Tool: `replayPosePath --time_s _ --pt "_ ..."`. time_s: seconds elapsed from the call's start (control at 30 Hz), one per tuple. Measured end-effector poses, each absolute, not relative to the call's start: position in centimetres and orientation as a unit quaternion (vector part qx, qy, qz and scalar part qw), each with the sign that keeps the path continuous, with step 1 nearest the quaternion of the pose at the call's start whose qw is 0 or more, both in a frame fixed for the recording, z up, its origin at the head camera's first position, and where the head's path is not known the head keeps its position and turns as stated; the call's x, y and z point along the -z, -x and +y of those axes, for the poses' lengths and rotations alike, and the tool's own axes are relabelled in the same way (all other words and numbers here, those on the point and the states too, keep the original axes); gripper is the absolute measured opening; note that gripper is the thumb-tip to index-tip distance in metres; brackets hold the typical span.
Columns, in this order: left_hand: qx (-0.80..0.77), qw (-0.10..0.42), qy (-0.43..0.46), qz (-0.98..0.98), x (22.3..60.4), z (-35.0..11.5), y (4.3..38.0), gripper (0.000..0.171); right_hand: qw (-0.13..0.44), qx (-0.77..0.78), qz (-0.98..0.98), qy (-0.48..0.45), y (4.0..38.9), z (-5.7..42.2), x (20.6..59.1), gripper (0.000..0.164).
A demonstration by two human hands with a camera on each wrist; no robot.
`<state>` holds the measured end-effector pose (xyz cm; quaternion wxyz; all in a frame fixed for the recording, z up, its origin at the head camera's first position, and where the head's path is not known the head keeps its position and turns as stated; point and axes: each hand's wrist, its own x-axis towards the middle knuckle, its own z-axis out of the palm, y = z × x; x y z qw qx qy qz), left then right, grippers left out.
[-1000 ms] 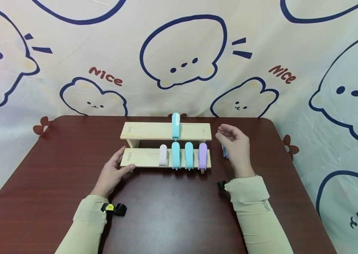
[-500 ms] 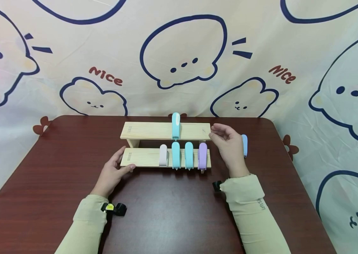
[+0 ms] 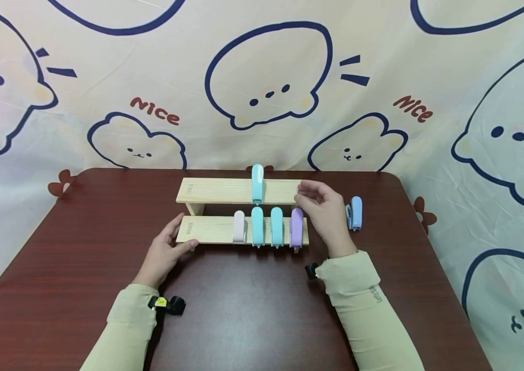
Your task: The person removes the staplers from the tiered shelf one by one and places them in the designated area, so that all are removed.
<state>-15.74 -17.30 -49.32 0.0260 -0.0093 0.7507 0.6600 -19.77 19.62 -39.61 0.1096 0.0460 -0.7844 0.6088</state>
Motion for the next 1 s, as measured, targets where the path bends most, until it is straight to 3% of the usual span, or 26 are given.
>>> replayPosePath --time_s 0.27,1.0 --pt "-0.661 0.025 0.004 0.75 49.3 -17.3 15.7 0.095 0.096 -0.597 -0.795 -0.05 19.8 19.5 39.4 0.039" --pt "-0.659 0.034 0.01 0.751 49.0 -17.3 15.6 0.094 -0.027 -0.528 -0.846 -0.068 21.3 17.5 37.6 0.04"
